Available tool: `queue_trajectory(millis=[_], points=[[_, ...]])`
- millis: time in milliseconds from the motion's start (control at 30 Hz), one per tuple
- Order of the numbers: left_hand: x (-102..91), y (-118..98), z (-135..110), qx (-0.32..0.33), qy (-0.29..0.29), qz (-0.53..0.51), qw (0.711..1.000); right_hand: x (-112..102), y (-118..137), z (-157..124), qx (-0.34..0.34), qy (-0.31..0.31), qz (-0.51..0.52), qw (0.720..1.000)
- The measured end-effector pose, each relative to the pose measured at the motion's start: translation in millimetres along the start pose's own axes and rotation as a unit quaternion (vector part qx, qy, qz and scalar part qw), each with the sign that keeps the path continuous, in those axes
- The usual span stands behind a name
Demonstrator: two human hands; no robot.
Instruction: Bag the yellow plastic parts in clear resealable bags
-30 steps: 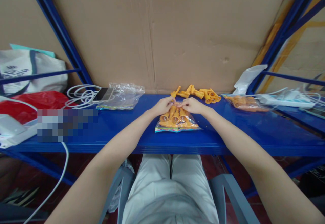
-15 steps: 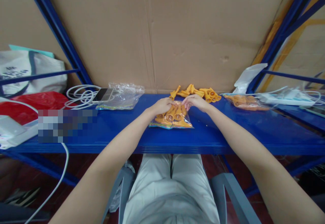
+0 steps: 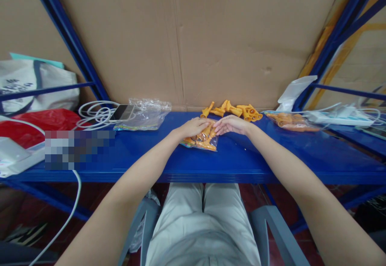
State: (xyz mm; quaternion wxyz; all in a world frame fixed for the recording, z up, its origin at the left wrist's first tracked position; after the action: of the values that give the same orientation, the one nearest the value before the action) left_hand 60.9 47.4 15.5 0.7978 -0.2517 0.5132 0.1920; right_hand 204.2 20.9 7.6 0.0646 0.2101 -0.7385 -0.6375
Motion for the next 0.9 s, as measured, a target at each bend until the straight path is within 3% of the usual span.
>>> queue_trajectory(millis=[133, 300, 367, 433, 500, 667, 900], points=[[0.9, 5, 0, -0.005, -0.004, -0.005, 1.000, -14, -6, -7, 0.081, 0.000, -0.097, 0.992], [-1.6, 1, -2, -0.010, -0.042, -0.035, 0.998, -57, -8, -6, 0.086, -0.182, -0.125, 0.972], [-1.7, 0, -2, -0.015, -0.053, -0.047, 0.997, -64, -9, -5, 0.073, -0.240, -0.105, 0.962], [-1.0, -2, -2, -0.013, -0.052, -0.050, 0.997, -61, -11, -2, 0.064, -0.256, -0.089, 0.961], [-0.4, -4, -2, -0.004, -0.050, -0.048, 0.998, -51, -12, 3, 0.054, -0.231, -0.085, 0.968], [-2.0, -7, -3, 0.004, -0.073, -0.041, 0.996, -20, -16, 10, 0.050, -0.092, -0.069, 0.992], [-6.9, -15, -6, 0.000, -0.121, -0.051, 0.991, -12, -20, 8, 0.074, -0.017, -0.048, 0.996]])
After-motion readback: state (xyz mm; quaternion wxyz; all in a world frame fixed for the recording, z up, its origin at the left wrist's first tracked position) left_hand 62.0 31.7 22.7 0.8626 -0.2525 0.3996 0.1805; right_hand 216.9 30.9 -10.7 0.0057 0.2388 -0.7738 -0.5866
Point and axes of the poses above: each hand's wrist, its own z-axis towards the middle knuckle, its own x-axis out of the palm, y = z × x, the point moved 7 cm from there along z, towards the middle knuckle, and after that the axes turned 4 degrees about x, right-handed, at the moved point
